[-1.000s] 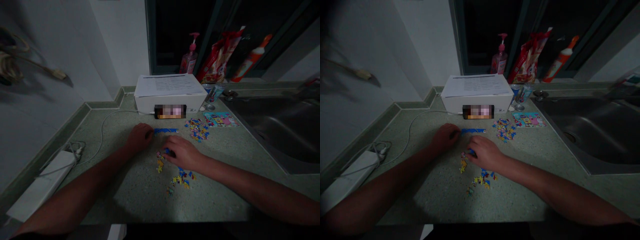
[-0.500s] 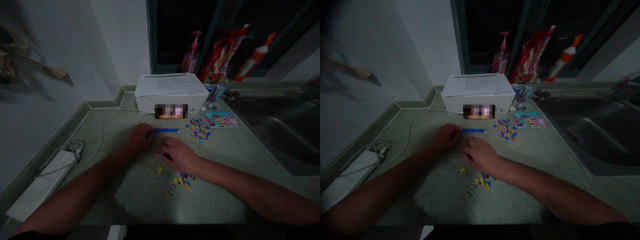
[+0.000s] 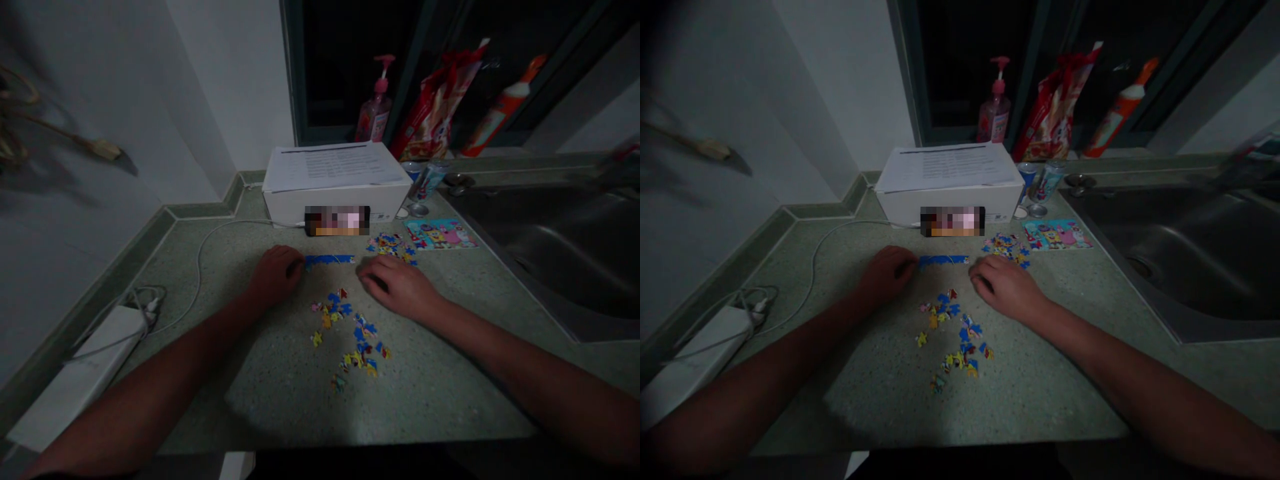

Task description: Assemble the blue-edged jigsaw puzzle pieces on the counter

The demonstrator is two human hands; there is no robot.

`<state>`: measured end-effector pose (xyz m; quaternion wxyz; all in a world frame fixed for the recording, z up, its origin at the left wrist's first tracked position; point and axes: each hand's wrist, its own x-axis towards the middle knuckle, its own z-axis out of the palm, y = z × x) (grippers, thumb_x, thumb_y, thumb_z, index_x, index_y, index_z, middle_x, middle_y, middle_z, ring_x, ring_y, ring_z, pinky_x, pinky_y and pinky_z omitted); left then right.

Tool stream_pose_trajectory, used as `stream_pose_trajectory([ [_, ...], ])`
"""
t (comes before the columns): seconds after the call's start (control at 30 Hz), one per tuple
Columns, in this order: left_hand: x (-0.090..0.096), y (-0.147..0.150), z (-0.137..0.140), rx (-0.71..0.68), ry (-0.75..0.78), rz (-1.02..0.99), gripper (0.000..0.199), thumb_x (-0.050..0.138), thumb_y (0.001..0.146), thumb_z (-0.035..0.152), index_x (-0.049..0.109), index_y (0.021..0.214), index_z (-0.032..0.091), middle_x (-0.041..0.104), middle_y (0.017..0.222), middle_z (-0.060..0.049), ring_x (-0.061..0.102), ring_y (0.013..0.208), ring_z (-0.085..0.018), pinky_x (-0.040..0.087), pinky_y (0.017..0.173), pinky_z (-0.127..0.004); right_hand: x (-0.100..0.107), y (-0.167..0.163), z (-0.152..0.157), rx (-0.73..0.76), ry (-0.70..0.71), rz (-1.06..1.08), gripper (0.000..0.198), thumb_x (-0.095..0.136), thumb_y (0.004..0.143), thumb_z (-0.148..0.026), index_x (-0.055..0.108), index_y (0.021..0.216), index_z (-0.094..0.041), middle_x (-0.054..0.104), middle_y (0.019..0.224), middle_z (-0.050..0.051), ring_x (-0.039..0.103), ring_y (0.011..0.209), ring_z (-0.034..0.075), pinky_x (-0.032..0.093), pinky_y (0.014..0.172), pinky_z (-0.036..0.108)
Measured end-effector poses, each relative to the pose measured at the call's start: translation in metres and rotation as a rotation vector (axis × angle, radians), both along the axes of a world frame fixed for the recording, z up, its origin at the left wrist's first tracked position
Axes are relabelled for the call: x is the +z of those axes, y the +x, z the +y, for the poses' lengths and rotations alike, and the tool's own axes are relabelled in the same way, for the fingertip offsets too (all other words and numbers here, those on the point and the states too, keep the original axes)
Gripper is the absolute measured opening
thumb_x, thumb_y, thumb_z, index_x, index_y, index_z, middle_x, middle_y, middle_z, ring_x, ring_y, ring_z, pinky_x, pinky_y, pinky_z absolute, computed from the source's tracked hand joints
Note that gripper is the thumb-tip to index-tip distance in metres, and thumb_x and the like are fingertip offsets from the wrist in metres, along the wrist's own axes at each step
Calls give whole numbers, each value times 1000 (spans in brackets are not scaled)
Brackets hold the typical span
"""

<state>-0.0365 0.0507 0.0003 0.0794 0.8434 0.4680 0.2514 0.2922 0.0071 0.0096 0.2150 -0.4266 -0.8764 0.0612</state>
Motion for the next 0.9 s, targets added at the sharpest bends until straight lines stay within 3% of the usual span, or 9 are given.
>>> stream_pose_trajectory([
  [0.43,-7,-3,4,2,48,22,17,60,99,17,74,105,25,79,106,-8,73,105,-28,61,99,-48,-5,-17,-3,111,-19,33,18,59,106,-17,76,110,-23,78,112,11,73,107,26,59,95,43],
  [0.9,-7,-3,3,-12,51,-18,18,59,100,20,76,104,27,79,105,-9,73,104,-29,63,99,-56,-7,-28,-3,132,-55,84,10,75,103,-29,79,110,-24,77,110,10,72,109,28,58,96,45],
])
